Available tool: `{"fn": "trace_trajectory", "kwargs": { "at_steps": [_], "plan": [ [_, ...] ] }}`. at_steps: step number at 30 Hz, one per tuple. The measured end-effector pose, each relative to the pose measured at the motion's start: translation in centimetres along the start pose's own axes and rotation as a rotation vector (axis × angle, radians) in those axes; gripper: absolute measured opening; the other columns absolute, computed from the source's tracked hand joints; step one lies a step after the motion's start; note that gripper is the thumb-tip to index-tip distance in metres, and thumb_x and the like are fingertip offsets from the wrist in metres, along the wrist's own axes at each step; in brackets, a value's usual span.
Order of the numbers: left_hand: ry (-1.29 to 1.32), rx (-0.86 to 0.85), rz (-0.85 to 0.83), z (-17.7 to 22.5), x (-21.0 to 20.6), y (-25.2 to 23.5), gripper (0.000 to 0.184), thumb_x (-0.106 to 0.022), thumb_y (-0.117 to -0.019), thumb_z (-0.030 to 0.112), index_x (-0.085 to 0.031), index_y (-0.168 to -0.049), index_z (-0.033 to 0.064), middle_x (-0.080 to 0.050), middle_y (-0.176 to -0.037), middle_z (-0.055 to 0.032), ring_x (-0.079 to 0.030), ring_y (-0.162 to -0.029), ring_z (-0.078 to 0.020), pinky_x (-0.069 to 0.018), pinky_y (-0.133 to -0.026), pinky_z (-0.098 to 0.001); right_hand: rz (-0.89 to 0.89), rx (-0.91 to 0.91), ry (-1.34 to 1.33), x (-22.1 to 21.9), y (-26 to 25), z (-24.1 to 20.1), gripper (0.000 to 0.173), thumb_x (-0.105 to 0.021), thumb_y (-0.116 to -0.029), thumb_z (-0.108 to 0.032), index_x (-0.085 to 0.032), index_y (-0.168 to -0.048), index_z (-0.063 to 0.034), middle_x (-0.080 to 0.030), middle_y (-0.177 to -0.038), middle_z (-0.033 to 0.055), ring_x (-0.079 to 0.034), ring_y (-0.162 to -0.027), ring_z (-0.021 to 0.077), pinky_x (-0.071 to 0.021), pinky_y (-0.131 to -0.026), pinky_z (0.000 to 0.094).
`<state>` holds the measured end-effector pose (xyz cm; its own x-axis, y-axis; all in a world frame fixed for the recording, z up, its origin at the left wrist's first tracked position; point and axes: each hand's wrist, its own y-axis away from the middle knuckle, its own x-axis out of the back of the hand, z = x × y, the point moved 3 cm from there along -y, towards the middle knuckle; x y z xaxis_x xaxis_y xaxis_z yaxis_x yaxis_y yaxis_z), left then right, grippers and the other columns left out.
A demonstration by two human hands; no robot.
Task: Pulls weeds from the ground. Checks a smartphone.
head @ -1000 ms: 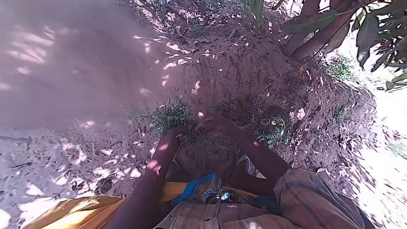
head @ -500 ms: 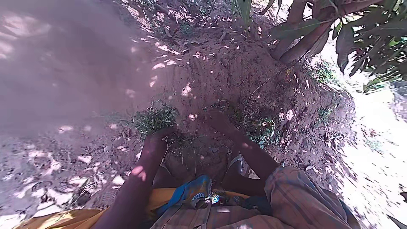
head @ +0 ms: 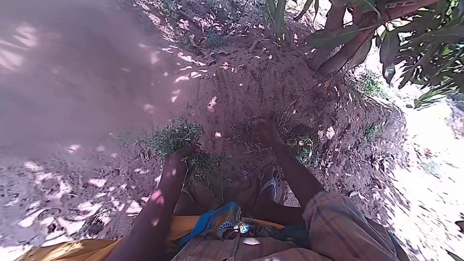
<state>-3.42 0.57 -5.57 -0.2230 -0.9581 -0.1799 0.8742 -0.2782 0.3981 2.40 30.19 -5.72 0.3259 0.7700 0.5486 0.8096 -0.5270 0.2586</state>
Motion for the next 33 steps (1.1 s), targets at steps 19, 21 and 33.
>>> {"fn": "trace_trajectory", "kwargs": {
  "at_steps": [19,21,33],
  "plan": [
    [-0.692,-0.004,-0.017,3.1,-0.6,2.5,0.025,-0.048,-0.1050,0.003,-0.065,-0.120,-0.0081,-0.066,-0.119,-0.0236,-0.061,-0.111,-0.0288,-0.0445,-0.099,-0.0464,-0.710,0.091,-0.093,-9.2,5.3,-6.1,0.025,-0.050,-0.1047,-0.004,-0.065,-0.119,0.0098,-0.067,-0.115,0.0189,-0.061,-0.100,0.0151,-0.0488,-0.091,0.0292],
    [-0.332,0.007,0.072,1.4,-0.1,1.2,0.016,-0.051,-0.1021,0.006,-0.065,-0.106,-0.0004,-0.067,-0.096,-0.0039,-0.063,-0.086,-0.0084,-0.0511,-0.081,-0.0266,-0.633,0.174,0.317,-8.8,4.6,-5.2,0.028,-0.054,-0.1042,-0.010,-0.067,-0.123,0.0058,-0.065,-0.125,0.0226,-0.060,-0.116,0.0268,-0.0444,-0.102,0.0420],
    [-0.164,0.057,0.092,0.3,0.5,0.4,0.013,-0.054,-0.0997,0.008,-0.066,-0.096,0.0058,-0.066,-0.084,0.0041,-0.061,-0.076,-0.0030,-0.0515,-0.073,-0.0220,-0.010,-0.215,0.297,4.9,-1.7,2.9,0.036,-0.049,-0.1077,-0.023,-0.067,-0.120,0.0057,-0.067,-0.121,0.0252,-0.062,-0.115,0.0371,-0.0439,-0.101,0.0569]
  ]
}}
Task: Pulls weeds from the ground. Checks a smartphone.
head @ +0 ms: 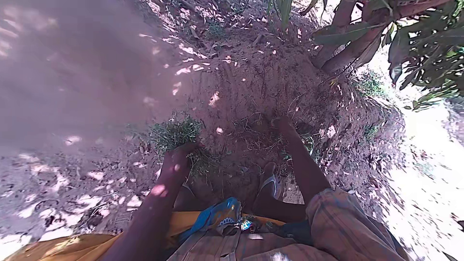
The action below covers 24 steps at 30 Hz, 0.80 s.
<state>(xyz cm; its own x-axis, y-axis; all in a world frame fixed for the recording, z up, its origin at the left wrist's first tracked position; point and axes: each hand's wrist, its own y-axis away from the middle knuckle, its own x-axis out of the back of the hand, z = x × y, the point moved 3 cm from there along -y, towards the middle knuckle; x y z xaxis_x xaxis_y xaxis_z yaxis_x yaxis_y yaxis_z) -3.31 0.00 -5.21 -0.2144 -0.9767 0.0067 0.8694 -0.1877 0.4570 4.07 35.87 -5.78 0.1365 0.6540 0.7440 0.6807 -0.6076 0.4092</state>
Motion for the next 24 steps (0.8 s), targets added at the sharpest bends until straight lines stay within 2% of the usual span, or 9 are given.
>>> {"fn": "trace_trajectory", "kwargs": {
  "at_steps": [4,9,10,13,15,17,18,21,24],
  "plan": [
    [0.054,0.006,0.017,0.3,-0.5,0.3,0.014,-0.054,-0.0985,0.006,-0.066,-0.091,0.0076,-0.067,-0.081,0.0052,-0.062,-0.074,-0.0020,-0.0526,-0.072,-0.0210,0.043,-0.007,-0.117,1.4,-0.3,0.2,0.036,-0.047,-0.1086,-0.021,-0.063,-0.125,0.0066,-0.065,-0.124,0.0251,-0.062,-0.116,0.0346,-0.0446,-0.103,0.0526],
    [0.038,0.021,0.030,0.8,-1.1,0.6,0.017,-0.053,-0.0990,0.005,-0.066,-0.087,0.0074,-0.067,-0.080,0.0056,-0.062,-0.074,-0.0021,-0.0522,-0.073,-0.0205,-0.018,0.100,-0.237,1.2,0.7,-2.6,0.034,-0.045,-0.1099,-0.021,-0.063,-0.125,0.0043,-0.068,-0.116,0.0192,-0.065,-0.095,0.0209,-0.0516,-0.086,0.0372],
    [0.007,0.013,0.026,0.9,-1.0,0.6,0.017,-0.053,-0.1005,0.006,-0.066,-0.090,0.0066,-0.067,-0.083,0.0049,-0.062,-0.076,-0.0023,-0.0518,-0.075,-0.0212,-0.028,0.137,-0.205,1.0,0.9,-3.2,0.035,-0.045,-0.1099,-0.022,-0.063,-0.124,0.0042,-0.068,-0.115,0.0191,-0.066,-0.096,0.0212,-0.0513,-0.088,0.0377],
    [-0.027,-0.001,0.013,0.4,-0.7,0.2,0.017,-0.052,-0.1011,0.007,-0.066,-0.093,0.0063,-0.067,-0.085,0.0046,-0.062,-0.077,-0.0024,-0.0517,-0.075,-0.0216,-0.061,0.299,-0.041,-1.1,1.8,-5.2,0.032,-0.050,-0.1075,-0.018,-0.065,-0.121,0.0071,-0.066,-0.116,0.0247,-0.062,-0.106,0.0332,-0.0458,-0.096,0.0503],
    [-0.022,0.016,-0.002,0.3,-0.7,0.1,0.018,-0.051,-0.1008,0.007,-0.066,-0.091,0.0078,-0.067,-0.082,0.0056,-0.061,-0.074,-0.0014,-0.0500,-0.069,-0.0196,-0.095,0.403,0.065,-4.2,2.0,-5.4,0.031,-0.057,-0.1026,-0.015,-0.066,-0.125,0.0048,-0.058,-0.137,0.0261,-0.054,-0.129,0.0382,-0.0412,-0.109,0.0530],
    [0.022,0.014,-0.001,0.2,-0.8,0.1,0.018,-0.050,-0.1005,0.006,-0.065,-0.090,0.0075,-0.066,-0.081,0.0051,-0.061,-0.073,-0.0023,-0.0510,-0.070,-0.0203,-0.176,0.353,0.198,-7.3,2.5,-5.0,0.035,-0.061,-0.1012,-0.020,-0.066,-0.128,0.0011,-0.047,-0.150,0.0254,-0.044,-0.140,0.0411,-0.0358,-0.113,0.0584],
    [0.048,0.005,0.009,0.1,-0.8,0.0,0.019,-0.050,-0.0995,0.005,-0.065,-0.089,0.0079,-0.067,-0.079,0.0051,-0.062,-0.072,-0.0029,-0.0525,-0.070,-0.0211,-0.232,0.283,0.275,-8.4,3.4,-5.0,0.036,-0.059,-0.1030,-0.025,-0.065,-0.129,0.0000,-0.048,-0.150,0.0245,-0.046,-0.138,0.0407,-0.0374,-0.111,0.0592],
    [-0.001,0.026,0.007,-0.1,-0.4,-0.3,0.019,-0.050,-0.1015,0.010,-0.066,-0.094,0.0061,-0.067,-0.084,0.0030,-0.062,-0.075,-0.0049,-0.0516,-0.073,-0.0241,-0.381,0.171,0.436,-10.1,5.0,-5.8,0.038,-0.051,-0.1056,-0.024,-0.061,-0.129,0.0033,-0.062,-0.129,0.0256,-0.059,-0.123,0.0397,-0.0444,-0.102,0.0582],
    [-0.090,0.024,-0.011,-0.1,-0.2,-0.1,0.021,-0.051,-0.1031,0.015,-0.068,-0.098,0.0041,-0.066,-0.090,0.0010,-0.060,-0.078,-0.0047,-0.0491,-0.074,-0.0256,-0.496,0.187,0.550,-10.6,5.5,-6.5,0.037,-0.050,-0.1054,-0.022,-0.062,-0.127,0.0064,-0.062,-0.129,0.0271,-0.058,-0.124,0.0407,-0.0428,-0.102,0.0597]
  ]
}}
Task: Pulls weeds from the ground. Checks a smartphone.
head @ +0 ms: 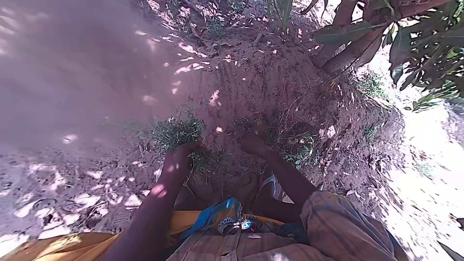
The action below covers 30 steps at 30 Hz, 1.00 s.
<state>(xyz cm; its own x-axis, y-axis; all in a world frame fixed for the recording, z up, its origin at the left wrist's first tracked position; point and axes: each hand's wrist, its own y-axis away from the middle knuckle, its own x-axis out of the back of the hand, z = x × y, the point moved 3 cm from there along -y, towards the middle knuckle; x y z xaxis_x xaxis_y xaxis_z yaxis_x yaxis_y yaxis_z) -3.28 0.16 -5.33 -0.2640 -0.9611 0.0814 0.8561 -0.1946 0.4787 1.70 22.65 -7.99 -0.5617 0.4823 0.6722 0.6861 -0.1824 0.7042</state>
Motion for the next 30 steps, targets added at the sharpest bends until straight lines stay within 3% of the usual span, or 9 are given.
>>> {"fn": "trace_trajectory", "kwargs": {
  "at_steps": [5,8,12,14,17,19,22,27,30],
  "plan": [
    [-0.149,-0.092,-0.046,-0.1,0.6,0.2,0.027,-0.047,-0.1057,0.015,-0.068,-0.107,-0.0016,-0.067,-0.101,-0.0062,-0.059,-0.087,-0.0085,-0.0481,-0.083,-0.0321,0.377,0.077,-0.078,1.9,0.0,1.1,0.034,-0.053,-0.1058,-0.021,-0.064,-0.126,0.0035,-0.064,-0.122,0.0289,-0.061,-0.117,0.0454,-0.0458,-0.099,0.0625],
    [-0.178,-0.085,-0.032,0.5,0.4,0.7,0.026,-0.047,-0.1056,0.012,-0.067,-0.110,-0.0042,-0.067,-0.107,-0.0120,-0.060,-0.094,-0.0138,-0.0475,-0.088,-0.0370,0.474,0.047,0.127,4.7,-1.2,0.2,0.039,-0.055,-0.1014,-0.014,-0.060,-0.138,-0.0007,-0.053,-0.147,0.0216,-0.041,-0.143,0.0393,-0.0318,-0.116,0.0571],
    [-0.322,-0.099,-0.032,1.3,0.4,1.1,0.026,-0.045,-0.1070,0.011,-0.066,-0.112,-0.0036,-0.066,-0.107,-0.0133,-0.060,-0.094,-0.0158,-0.0473,-0.086,-0.0359,0.366,0.047,0.176,4.4,-3.8,0.5,0.044,-0.052,-0.1040,-0.014,-0.051,-0.144,0.0053,-0.037,-0.158,0.0267,-0.019,-0.152,0.0469,-0.0149,-0.122,0.0639],
    [-0.392,-0.133,-0.058,1.8,0.5,1.3,0.026,-0.046,-0.1067,0.006,-0.067,-0.115,-0.0071,-0.067,-0.113,-0.0220,-0.063,-0.104,-0.0258,-0.0471,-0.095,-0.0444,0.362,0.059,0.110,4.0,-3.0,0.9,0.040,-0.055,-0.1036,-0.015,-0.057,-0.138,0.0063,-0.049,-0.149,0.0276,-0.036,-0.145,0.0455,-0.0249,-0.119,0.0612],
    [-0.247,-0.060,-0.017,1.8,0.1,0.9,0.022,-0.049,-0.1055,0.008,-0.067,-0.111,-0.0043,-0.065,-0.104,-0.0122,-0.058,-0.088,-0.0119,-0.0470,-0.083,-0.0316,0.358,0.008,-0.072,6.2,-0.6,1.7,0.039,-0.056,-0.1044,-0.014,-0.056,-0.138,0.0062,-0.055,-0.142,0.0283,-0.049,-0.137,0.0419,-0.0350,-0.115,0.0544],
    [-0.264,-0.113,-0.049,1.9,0.0,1.2,0.025,-0.047,-0.1056,0.004,-0.067,-0.114,-0.0079,-0.066,-0.115,-0.0217,-0.062,-0.104,-0.0239,-0.0465,-0.095,-0.0439,0.554,0.140,-0.244,9.7,0.4,1.6,0.030,-0.053,-0.1022,-0.007,-0.065,-0.126,0.0082,-0.061,-0.131,0.0291,-0.056,-0.127,0.0396,-0.0412,-0.110,0.0524],
    [-0.054,-0.104,-0.028,2.6,-1.0,1.6,0.023,-0.049,-0.1047,0.005,-0.066,-0.112,-0.0085,-0.066,-0.111,-0.0180,-0.061,-0.102,-0.0203,-0.0466,-0.094,-0.0405,0.397,0.258,-0.807,11.7,4.5,1.2,0.026,-0.044,-0.1054,-0.003,-0.063,-0.122,0.0055,-0.065,-0.119,0.0148,-0.064,-0.098,0.0141,-0.0533,-0.088,0.0287],
    [0.174,-0.027,-0.129,4.9,-2.9,3.6,0.026,-0.051,-0.1052,0.012,-0.063,-0.119,-0.0065,-0.064,-0.117,-0.0152,-0.058,-0.105,-0.0171,-0.0448,-0.097,-0.0387,0.207,0.447,-1.101,9.3,9.9,0.1,0.028,-0.040,-0.1017,0.001,-0.066,-0.110,0.0060,-0.073,-0.106,0.0099,-0.071,-0.086,0.0131,-0.0584,-0.081,0.0287],
    [0.279,-0.129,-0.241,6.2,-4.8,5.0,0.014,-0.052,-0.1014,0.004,-0.064,-0.107,-0.0009,-0.068,-0.099,-0.0030,-0.062,-0.091,-0.0053,-0.0507,-0.088,-0.0256,0.203,0.450,-1.129,7.2,12.1,-0.4,0.028,-0.038,-0.1007,0.001,-0.066,-0.105,0.0046,-0.072,-0.102,0.0087,-0.070,-0.087,0.0152,-0.0580,-0.084,0.0318]
  ]
}}
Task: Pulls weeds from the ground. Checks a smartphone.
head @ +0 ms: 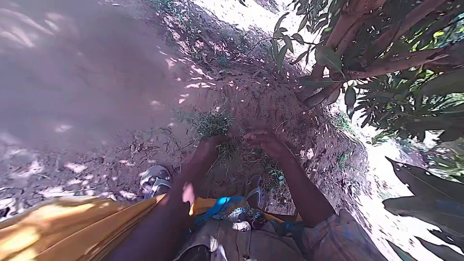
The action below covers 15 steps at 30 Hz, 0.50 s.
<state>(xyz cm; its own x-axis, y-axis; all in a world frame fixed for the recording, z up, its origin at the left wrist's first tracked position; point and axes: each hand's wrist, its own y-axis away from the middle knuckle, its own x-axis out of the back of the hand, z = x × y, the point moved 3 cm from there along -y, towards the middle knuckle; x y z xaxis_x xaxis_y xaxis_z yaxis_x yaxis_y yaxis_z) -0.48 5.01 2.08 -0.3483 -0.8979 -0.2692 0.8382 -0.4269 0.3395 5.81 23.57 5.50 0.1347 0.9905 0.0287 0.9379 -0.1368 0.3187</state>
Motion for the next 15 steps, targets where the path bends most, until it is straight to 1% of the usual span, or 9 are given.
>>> {"fn": "trace_trajectory", "kwargs": {
  "at_steps": [1,4,6,9,10,11,12,13,15],
  "plan": [
    [0.024,0.013,-0.023,0.2,-0.9,0.3,0.011,-0.054,-0.1004,0.003,-0.065,-0.104,0.0007,-0.069,-0.095,-0.0010,-0.064,-0.088,-0.0040,-0.0525,-0.086,-0.0239,0.029,-0.015,-0.010,-0.4,0.8,0.3,0.028,-0.039,-0.1012,0.002,-0.067,-0.105,0.0058,-0.072,-0.101,0.0089,-0.070,-0.085,0.0149,-0.0577,-0.084,0.0315],
    [-0.150,0.055,-0.144,-0.8,-2.3,0.3,0.021,-0.060,-0.1012,0.010,-0.065,-0.114,-0.0058,-0.066,-0.110,-0.0142,-0.059,-0.099,-0.0177,-0.0471,-0.093,-0.0401,0.137,-0.050,-0.030,-1.0,2.7,1.5,0.027,-0.040,-0.1023,0.003,-0.066,-0.105,0.0070,-0.070,-0.100,0.0095,-0.067,-0.083,0.0121,-0.0561,-0.081,0.0286],
    [-0.243,0.010,-0.177,-1.7,-2.9,-0.1,0.021,-0.062,-0.0997,0.011,-0.065,-0.113,-0.0053,-0.066,-0.110,-0.0155,-0.060,-0.100,-0.0201,-0.0472,-0.092,-0.0432,0.178,-0.060,0.014,-0.8,3.5,2.2,0.024,-0.042,-0.1026,0.004,-0.065,-0.110,0.0083,-0.069,-0.106,0.0123,-0.065,-0.088,0.0127,-0.0542,-0.083,0.0289],
    [-0.211,-0.018,-0.157,-1.4,-3.1,0.2,0.023,-0.055,-0.1030,0.008,-0.064,-0.114,-0.0096,-0.064,-0.116,-0.0198,-0.058,-0.106,-0.0232,-0.0442,-0.097,-0.0451,0.210,-0.100,0.278,0.2,4.2,3.2,0.019,-0.050,-0.1024,0.001,-0.066,-0.110,0.0101,-0.067,-0.101,0.0113,-0.061,-0.088,0.0075,-0.0504,-0.082,0.0240],
    [-0.164,-0.014,-0.128,-1.5,-2.8,-0.1,0.022,-0.052,-0.1033,0.009,-0.064,-0.112,-0.0069,-0.064,-0.112,-0.0154,-0.058,-0.102,-0.0189,-0.0455,-0.094,-0.0414,0.218,-0.137,0.424,0.7,4.2,3.6,0.020,-0.053,-0.1032,-0.003,-0.067,-0.108,0.0094,-0.066,-0.099,0.0112,-0.057,-0.086,0.0070,-0.0466,-0.080,0.0241],
    [-0.100,-0.010,-0.097,-1.7,-2.3,-0.5,0.021,-0.049,-0.1034,0.010,-0.063,-0.111,-0.0040,-0.063,-0.109,-0.0111,-0.057,-0.098,-0.0150,-0.0464,-0.090,-0.0377,0.227,-0.179,0.520,1.3,4.1,3.9,0.022,-0.052,-0.1040,-0.006,-0.067,-0.110,0.0093,-0.066,-0.102,0.0140,-0.057,-0.088,0.0104,-0.0458,-0.083,0.0276],
    [-0.039,-0.019,-0.067,-2.1,-1.8,-1.2,0.020,-0.048,-0.1026,0.010,-0.064,-0.107,-0.0007,-0.065,-0.103,-0.0063,-0.059,-0.092,-0.0103,-0.0488,-0.086,-0.0323,0.255,-0.199,0.535,1.8,4.0,4.2,0.024,-0.052,-0.1043,-0.006,-0.067,-0.115,0.0093,-0.067,-0.107,0.0174,-0.061,-0.093,0.0134,-0.0486,-0.087,0.0295],
    [0.021,-0.019,-0.042,-2.3,-1.4,-1.8,0.018,-0.047,-0.1014,0.009,-0.064,-0.103,0.0029,-0.066,-0.094,-0.0013,-0.061,-0.084,-0.0053,-0.0507,-0.078,-0.0250,0.296,-0.195,0.482,2.2,3.8,4.3,0.025,-0.051,-0.1049,-0.007,-0.066,-0.119,0.0083,-0.067,-0.111,0.0180,-0.063,-0.094,0.0138,-0.0503,-0.087,0.0286],
    [0.149,0.018,-0.099,-1.5,-1.2,-1.4,0.021,-0.041,-0.1045,0.005,-0.061,-0.104,0.0046,-0.066,-0.089,0.0015,-0.063,-0.078,-0.0018,-0.0524,-0.072,-0.0184,0.331,-0.126,0.353,2.3,3.2,3.8,0.028,-0.051,-0.1055,-0.008,-0.063,-0.127,0.0060,-0.066,-0.120,0.0202,-0.066,-0.101,0.0192,-0.0533,-0.090,0.0326]
  ]
}}
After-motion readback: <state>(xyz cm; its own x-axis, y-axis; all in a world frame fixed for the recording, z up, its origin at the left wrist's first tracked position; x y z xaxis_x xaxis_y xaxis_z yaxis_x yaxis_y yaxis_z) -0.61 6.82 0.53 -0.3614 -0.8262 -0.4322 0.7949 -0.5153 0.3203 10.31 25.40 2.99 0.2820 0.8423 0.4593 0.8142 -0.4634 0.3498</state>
